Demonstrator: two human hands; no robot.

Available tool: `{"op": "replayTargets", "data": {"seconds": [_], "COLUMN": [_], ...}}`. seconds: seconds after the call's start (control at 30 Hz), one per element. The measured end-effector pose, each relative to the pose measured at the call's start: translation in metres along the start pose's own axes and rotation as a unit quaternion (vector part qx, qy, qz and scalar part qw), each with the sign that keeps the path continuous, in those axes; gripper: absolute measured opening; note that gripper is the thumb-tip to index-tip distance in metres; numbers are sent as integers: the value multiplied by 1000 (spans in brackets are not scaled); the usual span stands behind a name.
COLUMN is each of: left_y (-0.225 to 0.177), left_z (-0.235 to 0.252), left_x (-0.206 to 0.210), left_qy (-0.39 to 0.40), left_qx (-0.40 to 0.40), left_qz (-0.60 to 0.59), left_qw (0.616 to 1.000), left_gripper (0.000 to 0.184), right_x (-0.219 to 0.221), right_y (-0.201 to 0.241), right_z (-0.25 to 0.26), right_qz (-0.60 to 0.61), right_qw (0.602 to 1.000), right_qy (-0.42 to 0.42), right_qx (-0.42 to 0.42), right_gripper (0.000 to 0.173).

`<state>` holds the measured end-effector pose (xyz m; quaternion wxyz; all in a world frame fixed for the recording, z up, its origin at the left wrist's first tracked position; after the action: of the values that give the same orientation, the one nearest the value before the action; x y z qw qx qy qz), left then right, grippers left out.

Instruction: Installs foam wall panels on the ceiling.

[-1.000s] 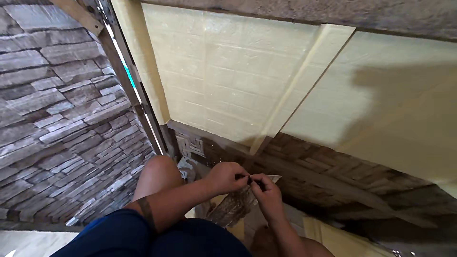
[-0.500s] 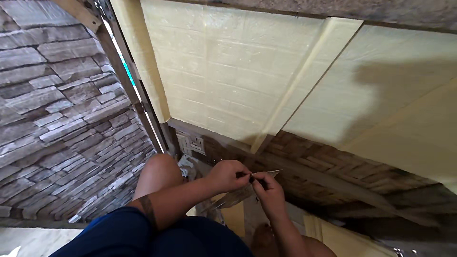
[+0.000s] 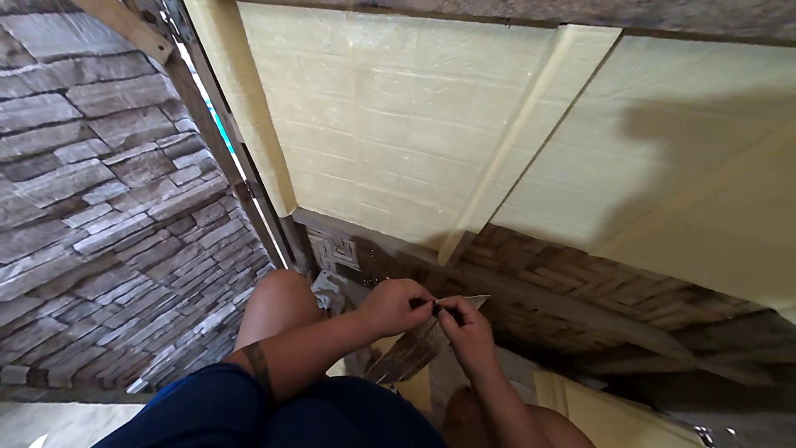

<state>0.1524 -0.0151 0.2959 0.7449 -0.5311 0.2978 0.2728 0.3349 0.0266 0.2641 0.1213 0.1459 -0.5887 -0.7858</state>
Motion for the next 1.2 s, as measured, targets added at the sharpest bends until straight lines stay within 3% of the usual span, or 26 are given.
{"op": "replayTargets", "data": {"seconds": [0.6,0.73,0.83,0.9,0.97,1.03,1.2], "left_y": [-2,9,16,19,21,22,44], "left_z": [-2,3,11,17,19,20,23], "left_x": [10,10,4,0,-5,-6,-18], "left_qy": [11,29,89,133,151,134,135], "left_qx": [3,1,25,68,111,151,211], "left_qz": [1,-82,-162,-127,-15,69,117], "left_qw": [1000,996,982,981,982,977,961], "left_gripper": [27,27,32,47,50,49,33], "right_x": [-4,-5,-7,-8,-6,-2,8], "right_y": [2,4,6,5,3,4,7], "right_z": [-4,-3,-4,-4,-5,-7,-10], "right_qz": [-19,-32,-20,-8,0,9,30], "right_qw": [998,998,999,999,997,995,985], "right_qy": [5,6,17,43,77,98,171], "right_qx": [52,52,24,0,-8,-5,-15], "right_gripper": [18,19,20,21,23,22,17]}}
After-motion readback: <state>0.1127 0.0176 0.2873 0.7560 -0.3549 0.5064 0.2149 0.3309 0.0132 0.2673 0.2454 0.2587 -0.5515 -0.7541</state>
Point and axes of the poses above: each hand's wrist, its own z-axis towards the middle knuckle, its own x-axis out of the palm, y = z × x, the point moved 1 cm from there along z, towards the middle knuckle, and after that the axes turned 11 degrees about z, right-handed, at the moved point
